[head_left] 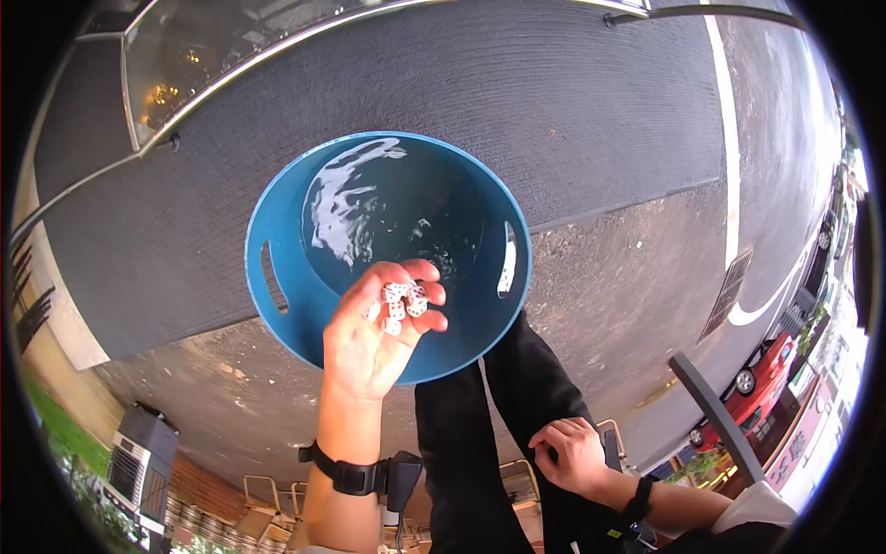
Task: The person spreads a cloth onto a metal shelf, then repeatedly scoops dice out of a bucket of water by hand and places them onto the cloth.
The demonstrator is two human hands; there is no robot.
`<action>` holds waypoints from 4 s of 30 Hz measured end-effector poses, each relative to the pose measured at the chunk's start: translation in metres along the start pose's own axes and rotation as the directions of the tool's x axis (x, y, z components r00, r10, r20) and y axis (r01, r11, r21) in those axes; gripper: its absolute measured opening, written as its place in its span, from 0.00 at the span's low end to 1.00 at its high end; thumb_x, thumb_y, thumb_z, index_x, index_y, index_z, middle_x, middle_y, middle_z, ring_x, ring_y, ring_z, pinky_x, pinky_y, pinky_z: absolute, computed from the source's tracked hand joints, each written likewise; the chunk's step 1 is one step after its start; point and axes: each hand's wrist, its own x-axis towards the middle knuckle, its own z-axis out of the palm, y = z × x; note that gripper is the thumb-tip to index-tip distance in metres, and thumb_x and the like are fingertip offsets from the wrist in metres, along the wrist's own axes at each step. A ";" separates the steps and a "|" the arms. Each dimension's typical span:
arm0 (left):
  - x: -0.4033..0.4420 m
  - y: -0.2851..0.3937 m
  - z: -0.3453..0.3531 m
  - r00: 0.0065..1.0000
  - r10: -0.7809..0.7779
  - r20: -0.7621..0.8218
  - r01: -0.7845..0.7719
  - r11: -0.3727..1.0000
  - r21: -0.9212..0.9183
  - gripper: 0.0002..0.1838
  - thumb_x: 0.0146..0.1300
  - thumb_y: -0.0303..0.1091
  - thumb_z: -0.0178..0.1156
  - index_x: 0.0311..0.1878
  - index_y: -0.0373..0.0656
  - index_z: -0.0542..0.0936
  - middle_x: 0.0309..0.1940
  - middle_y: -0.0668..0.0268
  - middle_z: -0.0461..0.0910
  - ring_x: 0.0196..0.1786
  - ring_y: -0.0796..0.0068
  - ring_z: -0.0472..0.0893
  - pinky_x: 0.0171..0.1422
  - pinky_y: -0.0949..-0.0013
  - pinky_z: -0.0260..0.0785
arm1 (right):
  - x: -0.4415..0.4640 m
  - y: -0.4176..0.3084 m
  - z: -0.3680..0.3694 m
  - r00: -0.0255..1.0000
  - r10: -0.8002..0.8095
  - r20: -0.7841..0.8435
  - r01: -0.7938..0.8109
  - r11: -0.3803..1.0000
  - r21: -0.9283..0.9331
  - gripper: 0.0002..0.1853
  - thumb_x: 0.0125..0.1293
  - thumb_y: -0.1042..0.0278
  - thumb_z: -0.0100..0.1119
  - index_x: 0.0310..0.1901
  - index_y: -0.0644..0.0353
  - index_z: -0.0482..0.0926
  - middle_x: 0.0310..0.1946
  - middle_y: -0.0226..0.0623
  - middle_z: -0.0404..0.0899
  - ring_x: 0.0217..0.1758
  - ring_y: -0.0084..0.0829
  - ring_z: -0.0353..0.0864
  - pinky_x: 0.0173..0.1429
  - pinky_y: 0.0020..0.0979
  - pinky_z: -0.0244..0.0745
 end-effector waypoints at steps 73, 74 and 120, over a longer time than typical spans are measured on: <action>-0.256 0.005 0.369 0.939 0.189 0.288 -0.261 0.936 0.238 0.35 0.78 0.62 0.34 0.37 0.38 0.75 0.18 0.65 0.68 0.20 0.77 0.64 0.26 0.72 0.55 | -0.109 -0.020 -0.077 0.967 0.240 -0.083 -0.220 0.955 0.198 0.10 0.65 0.65 0.56 0.42 0.59 0.84 0.36 0.44 0.87 0.42 0.44 0.88 0.51 0.41 0.82; -0.255 0.005 0.369 0.932 0.184 0.311 -0.259 0.941 0.217 0.33 0.78 0.62 0.35 0.38 0.38 0.74 0.19 0.65 0.69 0.21 0.77 0.65 0.27 0.72 0.56 | -0.109 -0.019 -0.077 0.966 0.245 -0.082 -0.225 0.953 0.201 0.10 0.65 0.65 0.56 0.42 0.59 0.84 0.36 0.44 0.87 0.42 0.44 0.88 0.51 0.41 0.82; -0.264 0.007 0.355 0.948 0.050 0.315 -0.201 0.860 0.469 0.26 0.78 0.57 0.36 0.30 0.47 0.65 0.17 0.61 0.68 0.20 0.76 0.61 0.25 0.71 0.56 | -0.108 -0.022 -0.061 0.973 0.225 -0.061 -0.212 0.963 0.165 0.11 0.67 0.63 0.56 0.42 0.58 0.83 0.37 0.44 0.87 0.45 0.47 0.87 0.52 0.43 0.81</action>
